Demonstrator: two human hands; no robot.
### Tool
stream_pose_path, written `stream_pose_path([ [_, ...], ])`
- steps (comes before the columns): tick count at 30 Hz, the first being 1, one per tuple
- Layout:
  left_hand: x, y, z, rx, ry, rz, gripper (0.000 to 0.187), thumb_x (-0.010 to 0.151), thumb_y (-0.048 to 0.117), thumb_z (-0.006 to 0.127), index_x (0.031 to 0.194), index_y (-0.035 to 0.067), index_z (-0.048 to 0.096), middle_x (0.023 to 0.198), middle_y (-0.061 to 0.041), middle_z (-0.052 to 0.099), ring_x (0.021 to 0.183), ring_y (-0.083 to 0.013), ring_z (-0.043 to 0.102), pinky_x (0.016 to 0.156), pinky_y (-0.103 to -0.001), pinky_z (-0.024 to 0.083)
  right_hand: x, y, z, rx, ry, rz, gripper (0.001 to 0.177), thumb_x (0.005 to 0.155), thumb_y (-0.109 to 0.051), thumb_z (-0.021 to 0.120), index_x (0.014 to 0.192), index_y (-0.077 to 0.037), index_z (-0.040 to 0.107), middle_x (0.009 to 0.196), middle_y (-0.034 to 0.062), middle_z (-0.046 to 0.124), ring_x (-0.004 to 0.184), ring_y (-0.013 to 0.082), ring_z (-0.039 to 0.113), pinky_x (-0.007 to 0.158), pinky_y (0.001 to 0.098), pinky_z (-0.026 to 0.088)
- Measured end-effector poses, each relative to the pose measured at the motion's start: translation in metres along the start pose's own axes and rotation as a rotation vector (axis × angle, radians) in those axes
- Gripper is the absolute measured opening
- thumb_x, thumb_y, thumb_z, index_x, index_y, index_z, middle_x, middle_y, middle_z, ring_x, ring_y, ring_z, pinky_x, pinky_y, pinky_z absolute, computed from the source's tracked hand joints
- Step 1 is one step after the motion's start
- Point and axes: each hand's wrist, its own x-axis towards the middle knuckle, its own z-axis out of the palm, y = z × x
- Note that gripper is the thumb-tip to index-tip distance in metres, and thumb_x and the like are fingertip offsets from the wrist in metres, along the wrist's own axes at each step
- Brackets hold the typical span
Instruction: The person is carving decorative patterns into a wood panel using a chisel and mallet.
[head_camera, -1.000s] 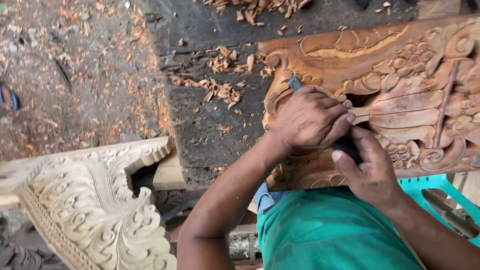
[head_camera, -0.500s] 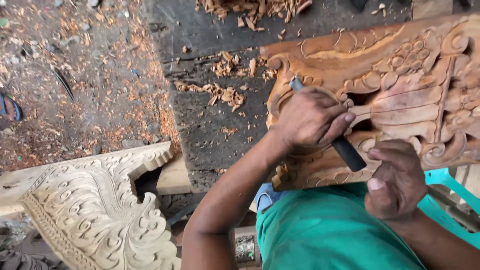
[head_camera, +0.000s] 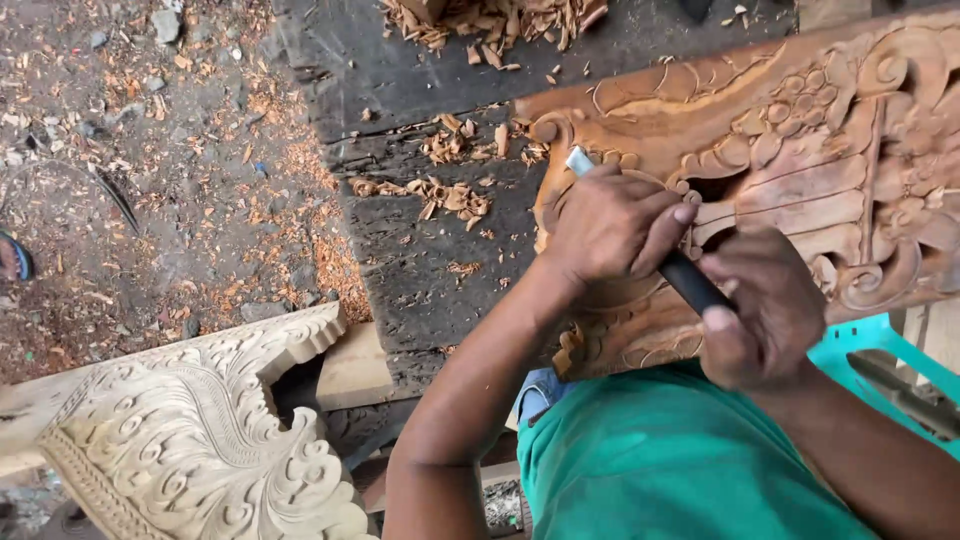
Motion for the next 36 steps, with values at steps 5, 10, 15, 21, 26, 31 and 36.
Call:
stream_pose_path([
  [5,-0.006,-0.008,0.003,-0.026,0.068,0.124,0.021,0.105,0.029,0.056,0.098,0.015,0.070,0.085,-0.004,0.070,0.085,-0.0257,0.071,0.076,-0.041,0.048,-0.001,-0.014,-0.006,0.072,0.074,0.013,0.035,0.097,-0.027,0.059,0.113,0.004,0.060,0.096,0.0125,0.064,0.085,0.0222,0.058,0.072,0.0320,0.048],
  [10,-0.002,-0.006,0.001,-0.042,0.072,0.047,0.024,0.101,0.028,0.057,0.085,0.015,0.068,0.073,-0.005,0.066,0.071,-0.0282,0.065,0.071,-0.043,0.046,0.010,-0.005,0.005,0.013,0.045,0.009,0.032,0.104,-0.024,0.060,0.114,0.006,0.062,0.095,0.0170,0.063,0.081,0.0200,0.058,0.065,0.0289,0.046],
  [15,-0.003,-0.008,0.003,-0.041,0.082,0.070,0.024,0.103,0.026,0.054,0.085,0.014,0.065,0.075,-0.005,0.064,0.074,-0.0290,0.065,0.071,-0.043,0.046,0.012,-0.021,-0.007,0.021,0.054,-0.006,0.031,0.105,-0.027,0.058,0.111,0.003,0.062,0.098,0.0140,0.063,0.079,0.0180,0.059,0.066,0.0294,0.047],
  [21,0.002,-0.004,0.003,-0.101,0.141,0.069,0.024,0.103,0.025,0.051,0.089,0.014,0.067,0.077,-0.005,0.065,0.071,-0.0294,0.062,0.067,-0.043,0.044,0.019,-0.021,-0.014,-0.090,0.001,0.042,0.030,0.101,-0.024,0.057,0.105,0.005,0.062,0.091,0.0173,0.062,0.071,0.0214,0.055,0.060,0.0315,0.044],
  [26,-0.011,-0.012,0.015,-0.017,0.160,0.046,0.024,0.099,0.026,0.053,0.083,0.014,0.065,0.074,-0.006,0.063,0.071,-0.0295,0.063,0.067,-0.043,0.043,0.015,0.000,-0.004,-0.085,0.083,-0.110,0.023,0.106,-0.022,0.057,0.106,0.000,0.064,0.087,0.0151,0.063,0.073,0.0229,0.059,0.065,0.0328,0.046],
  [31,-0.016,0.006,0.008,0.079,0.214,0.120,0.019,0.102,0.026,0.054,0.095,0.016,0.068,0.084,-0.003,0.066,0.080,-0.0253,0.066,0.074,-0.043,0.043,0.033,-0.018,-0.006,-0.290,-0.247,0.079,0.023,0.087,-0.003,0.067,0.106,0.005,0.059,0.102,0.0200,0.063,0.093,0.0333,0.063,0.083,0.0392,0.053],
  [36,-0.004,0.014,0.017,0.127,0.085,0.087,0.043,0.093,0.051,0.065,0.113,0.013,0.066,0.100,-0.005,0.068,0.096,-0.0257,0.067,0.083,-0.040,0.046,0.021,0.047,-0.047,-0.071,-0.478,0.431,0.038,0.090,-0.008,0.067,0.126,0.001,0.059,0.106,0.0118,0.067,0.096,0.0164,0.063,0.083,0.0311,0.052],
])
